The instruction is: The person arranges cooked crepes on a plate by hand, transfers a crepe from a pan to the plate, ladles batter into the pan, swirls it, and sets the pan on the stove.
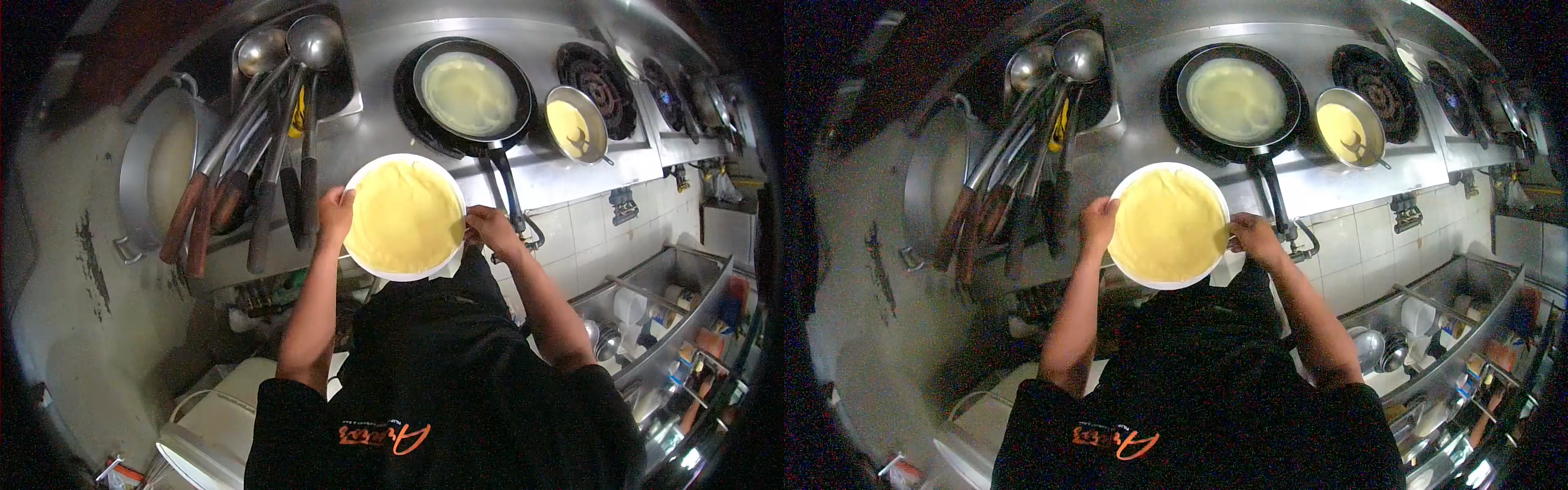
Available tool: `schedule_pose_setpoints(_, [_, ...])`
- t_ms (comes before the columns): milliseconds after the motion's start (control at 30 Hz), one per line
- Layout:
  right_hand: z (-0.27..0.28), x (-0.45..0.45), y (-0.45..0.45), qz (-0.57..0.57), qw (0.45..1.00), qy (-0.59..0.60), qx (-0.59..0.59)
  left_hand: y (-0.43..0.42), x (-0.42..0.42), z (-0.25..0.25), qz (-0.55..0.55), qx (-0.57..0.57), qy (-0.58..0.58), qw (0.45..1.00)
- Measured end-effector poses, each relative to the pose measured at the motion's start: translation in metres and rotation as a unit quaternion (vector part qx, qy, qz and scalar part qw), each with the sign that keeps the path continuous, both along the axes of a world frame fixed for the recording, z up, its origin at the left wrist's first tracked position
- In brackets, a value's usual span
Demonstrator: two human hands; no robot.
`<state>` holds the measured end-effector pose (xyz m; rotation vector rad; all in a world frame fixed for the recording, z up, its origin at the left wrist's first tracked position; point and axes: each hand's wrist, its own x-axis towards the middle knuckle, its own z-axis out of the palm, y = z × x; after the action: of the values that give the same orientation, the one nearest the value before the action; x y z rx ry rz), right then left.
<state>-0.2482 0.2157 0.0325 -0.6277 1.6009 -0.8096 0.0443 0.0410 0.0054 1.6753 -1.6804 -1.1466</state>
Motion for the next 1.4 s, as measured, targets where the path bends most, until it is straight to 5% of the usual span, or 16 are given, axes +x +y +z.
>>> schedule_pose_setpoints(167, [-0.015,0.003,-0.017,-0.003,0.996,0.009,-0.086,0.005,0.014,-0.004,0.026,0.036,0.028,0.999])
schedule_pose_setpoints(233, [-0.003,0.006,-0.021,-0.013,0.996,0.041,-0.084,0.013,0.018,-0.012,0.012,-0.042,-0.02,0.999])
schedule_pose_setpoints(333, [0.046,0.015,-0.026,0.107,0.936,0.306,-0.136,0.036,0.01,0.033,-0.053,-0.155,-0.078,0.983])
schedule_pose_setpoints(367, [0.052,0.012,-0.023,0.186,0.877,0.372,-0.242,0.045,0.005,0.051,-0.083,-0.191,-0.094,0.974])
schedule_pose_setpoints(467, [0.043,0.012,-0.01,0.288,0.817,0.381,-0.322,0.07,0.007,0.05,-0.26,-0.158,-0.061,0.951])
schedule_pose_setpoints(567, [0.041,0.014,-0.01,0.316,0.81,0.388,-0.305,0.091,-0.003,0.051,-0.305,-0.18,-0.04,0.934])
schedule_pose_setpoints(1400, [0.044,0.017,-0.024,0.341,0.813,0.351,-0.315,0.115,-0.048,0.047,-0.371,-0.172,-0.015,0.912])
